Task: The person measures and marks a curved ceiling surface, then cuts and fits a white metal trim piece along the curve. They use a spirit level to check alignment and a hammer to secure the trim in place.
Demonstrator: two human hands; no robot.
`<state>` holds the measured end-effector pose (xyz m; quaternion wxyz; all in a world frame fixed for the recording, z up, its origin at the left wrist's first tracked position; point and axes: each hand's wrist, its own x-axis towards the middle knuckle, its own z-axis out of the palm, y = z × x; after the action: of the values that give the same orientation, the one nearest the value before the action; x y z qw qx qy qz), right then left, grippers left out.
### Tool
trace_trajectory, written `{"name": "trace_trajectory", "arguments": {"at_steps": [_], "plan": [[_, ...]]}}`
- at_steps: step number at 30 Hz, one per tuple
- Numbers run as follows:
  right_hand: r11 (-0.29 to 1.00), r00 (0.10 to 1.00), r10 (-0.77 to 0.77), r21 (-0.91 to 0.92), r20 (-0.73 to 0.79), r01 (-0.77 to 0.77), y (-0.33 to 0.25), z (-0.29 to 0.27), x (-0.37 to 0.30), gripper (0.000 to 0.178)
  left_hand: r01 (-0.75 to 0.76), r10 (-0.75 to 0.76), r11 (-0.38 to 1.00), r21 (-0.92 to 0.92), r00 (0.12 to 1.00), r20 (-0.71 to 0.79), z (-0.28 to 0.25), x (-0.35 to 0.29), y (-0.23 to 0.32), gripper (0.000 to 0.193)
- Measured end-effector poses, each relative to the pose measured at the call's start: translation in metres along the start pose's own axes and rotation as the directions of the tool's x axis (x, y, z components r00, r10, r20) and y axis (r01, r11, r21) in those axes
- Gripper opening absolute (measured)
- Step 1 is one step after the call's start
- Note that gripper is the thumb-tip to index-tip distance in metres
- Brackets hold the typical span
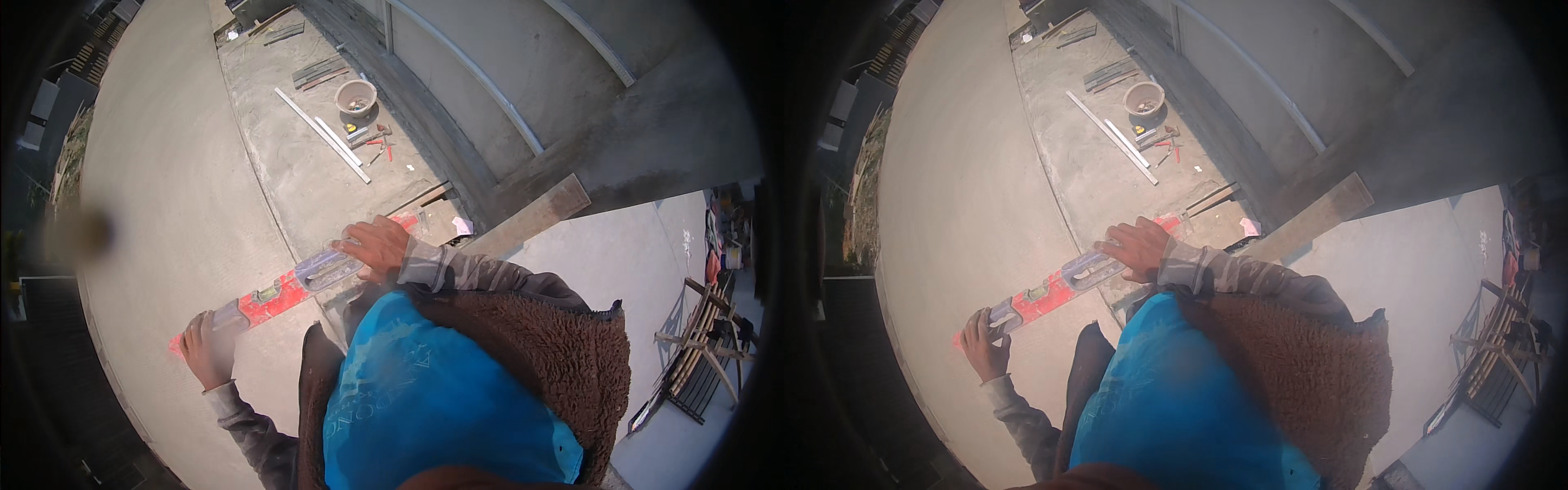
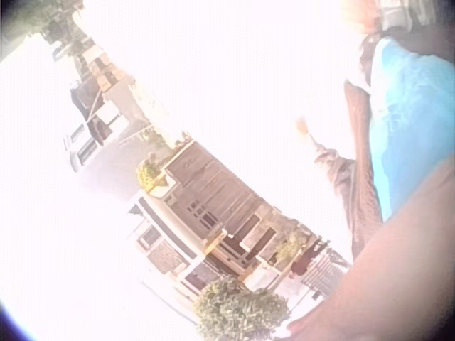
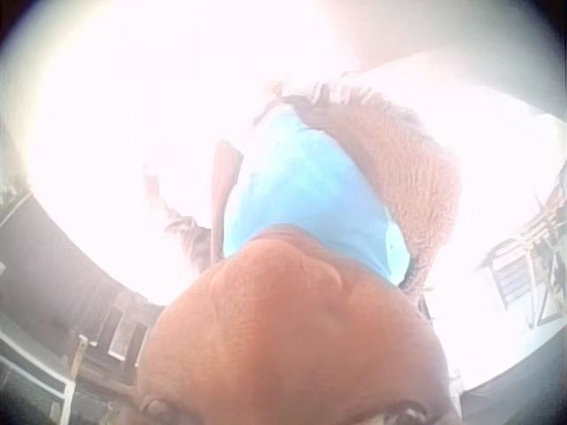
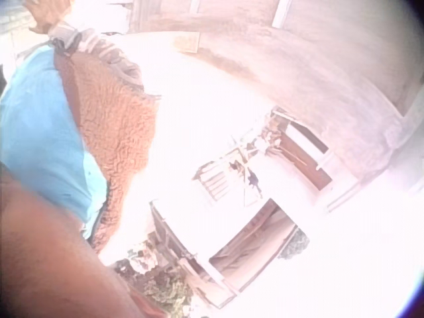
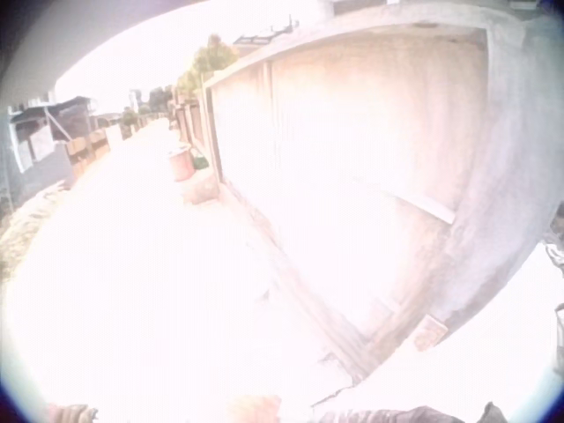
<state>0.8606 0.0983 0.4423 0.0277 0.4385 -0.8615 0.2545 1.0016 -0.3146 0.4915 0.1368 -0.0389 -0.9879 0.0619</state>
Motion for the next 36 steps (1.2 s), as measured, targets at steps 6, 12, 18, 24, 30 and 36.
{"name": "trace_trajectory", "arguments": {"at_steps": [6, 12, 18, 24, 30, 36], "plan": [[0.913, 0.894, 0.4, 0.0, -0.202, -0.408, 0.029, 0.002, 0.034, 0.07, -0.268, 0.263, 0.955, -0.126, 0.963, -0.056, 0.075, 0.206, -0.037, 0.066], [0.773, 0.763, 0.63, 0.018, -0.146, -0.634, 0.105, 0.006, 0.097, 0.071, -0.386, 0.368, 0.897, -0.216, 0.922, -0.121, 0.151, 0.353, -0.028, 0.067], [0.809, 0.753, 0.546, 0.0, -0.367, -0.587, 0.239, 0.047, 0.197, 0.076, -0.393, 0.374, 0.896, -0.206, 0.919, -0.124, 0.232, 0.509, -0.054, 0.068], [0.69, 0.637, 0.603, -0.088, -0.48, -0.719, 0.311, -0.014, 0.252, 0.073, -0.581, 0.521, 0.773, -0.253, 0.81, -0.268, 0.258, 0.691, -0.025, 0.066], [0.408, 0.438, 0.554, -0.227, -0.708, -0.884, 0.337, -0.077, 0.246, 0.069, -0.854, 0.631, 0.433, -0.29, 0.516, -0.579, 0.268, 0.854, 0.102, 0.065], [-0.069, 0.296, 0.37, -0.344, -0.881, -0.937, 0.303, -0.165, 0.239, 0.072, -0.923, 0.243, 0.153, -0.352, 0.38, -0.892, 0.211, 0.927, 0.259, 0.081]]}}
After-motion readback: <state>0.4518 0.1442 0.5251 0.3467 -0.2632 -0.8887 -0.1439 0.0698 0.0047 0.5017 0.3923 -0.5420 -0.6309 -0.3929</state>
